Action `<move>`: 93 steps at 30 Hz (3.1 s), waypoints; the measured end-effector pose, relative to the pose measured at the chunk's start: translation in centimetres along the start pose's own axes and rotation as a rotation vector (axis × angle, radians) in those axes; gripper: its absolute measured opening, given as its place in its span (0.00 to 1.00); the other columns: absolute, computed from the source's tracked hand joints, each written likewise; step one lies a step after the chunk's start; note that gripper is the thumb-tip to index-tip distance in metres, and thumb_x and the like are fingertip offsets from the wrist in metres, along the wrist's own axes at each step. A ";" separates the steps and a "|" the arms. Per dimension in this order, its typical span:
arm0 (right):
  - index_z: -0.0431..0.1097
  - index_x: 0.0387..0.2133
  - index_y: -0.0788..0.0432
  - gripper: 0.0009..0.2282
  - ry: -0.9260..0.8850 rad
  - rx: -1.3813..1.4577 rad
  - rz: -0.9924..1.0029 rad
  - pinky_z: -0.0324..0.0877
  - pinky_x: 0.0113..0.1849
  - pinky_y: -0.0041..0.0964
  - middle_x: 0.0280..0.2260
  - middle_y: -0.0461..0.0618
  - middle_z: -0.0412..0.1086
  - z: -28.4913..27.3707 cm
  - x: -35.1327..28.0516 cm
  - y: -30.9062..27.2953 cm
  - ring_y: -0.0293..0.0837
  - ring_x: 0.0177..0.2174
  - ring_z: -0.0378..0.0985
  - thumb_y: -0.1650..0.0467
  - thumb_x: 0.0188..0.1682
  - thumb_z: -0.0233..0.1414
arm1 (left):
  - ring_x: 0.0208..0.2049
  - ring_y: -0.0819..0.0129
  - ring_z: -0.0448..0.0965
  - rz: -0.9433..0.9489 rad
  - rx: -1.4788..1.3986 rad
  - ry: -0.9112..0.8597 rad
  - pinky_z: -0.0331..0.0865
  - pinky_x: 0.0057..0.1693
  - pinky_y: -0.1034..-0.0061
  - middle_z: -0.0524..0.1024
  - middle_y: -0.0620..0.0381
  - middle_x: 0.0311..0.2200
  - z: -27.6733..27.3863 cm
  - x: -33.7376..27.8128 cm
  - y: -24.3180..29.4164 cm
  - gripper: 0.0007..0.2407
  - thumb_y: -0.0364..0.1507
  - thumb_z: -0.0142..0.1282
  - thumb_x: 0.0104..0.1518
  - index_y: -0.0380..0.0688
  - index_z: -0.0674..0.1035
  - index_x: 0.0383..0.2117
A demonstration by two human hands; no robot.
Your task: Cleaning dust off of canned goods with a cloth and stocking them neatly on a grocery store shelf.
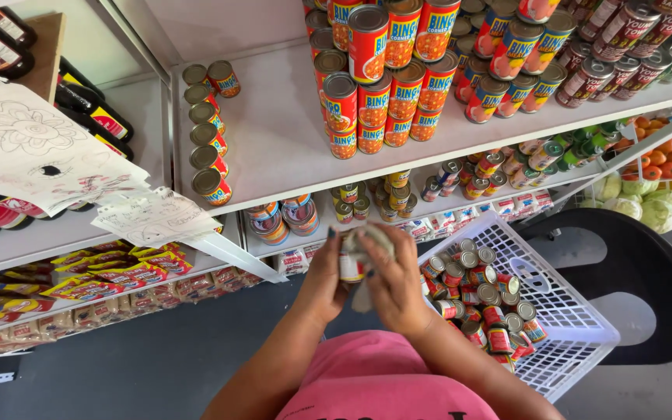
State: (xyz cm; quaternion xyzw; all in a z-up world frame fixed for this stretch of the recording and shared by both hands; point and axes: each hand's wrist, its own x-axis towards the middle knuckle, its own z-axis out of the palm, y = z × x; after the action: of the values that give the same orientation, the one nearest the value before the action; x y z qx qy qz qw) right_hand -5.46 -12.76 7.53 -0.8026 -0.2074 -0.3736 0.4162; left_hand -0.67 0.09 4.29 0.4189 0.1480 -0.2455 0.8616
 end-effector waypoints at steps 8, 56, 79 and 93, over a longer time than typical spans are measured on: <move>0.68 0.58 0.64 0.20 0.011 -0.035 -0.025 0.63 0.51 0.68 0.53 0.72 0.62 0.2 -2.2 -1.1 0.76 0.52 0.66 0.67 0.56 0.42 | 0.36 0.56 0.84 0.018 -0.128 0.018 0.79 0.45 0.61 0.81 0.41 0.39 0.3 -0.7 1.3 0.24 0.47 0.54 0.61 0.36 0.79 0.49; 0.81 0.39 0.56 0.07 0.162 -0.158 -0.073 0.69 0.32 0.50 0.35 0.59 0.69 -0.4 1.9 -1.1 0.57 0.29 0.71 0.70 0.48 0.61 | 0.35 0.51 0.86 -0.092 -0.537 0.040 0.83 0.44 0.58 0.81 0.38 0.33 -0.8 1.2 0.6 0.21 0.41 0.62 0.58 0.28 0.77 0.37; 0.79 0.31 0.55 0.04 0.057 -0.081 -0.184 0.68 0.29 0.50 0.32 0.58 0.69 2.0 3.0 -1.6 0.59 0.26 0.71 0.68 0.49 0.58 | 0.32 0.56 0.85 -0.055 -0.465 0.083 0.82 0.41 0.68 0.82 0.41 0.33 0.1 -0.6 3.4 0.22 0.42 0.63 0.57 0.28 0.80 0.39; 0.81 0.34 0.54 0.04 0.127 -0.187 -0.123 0.69 0.32 0.50 0.32 0.57 0.68 5.1 5.5 -1.1 0.59 0.27 0.71 0.70 0.49 0.59 | 0.34 0.51 0.85 0.028 -0.374 0.094 0.83 0.42 0.58 0.80 0.40 0.36 -3.6 0.3 7.1 0.18 0.38 0.62 0.58 0.32 0.77 0.43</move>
State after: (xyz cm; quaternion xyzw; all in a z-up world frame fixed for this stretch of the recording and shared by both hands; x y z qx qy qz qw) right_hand -0.44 -7.82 10.42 -0.7983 -0.1936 -0.4663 0.3284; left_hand 3.30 6.59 6.52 0.2644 0.2252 -0.1818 0.9200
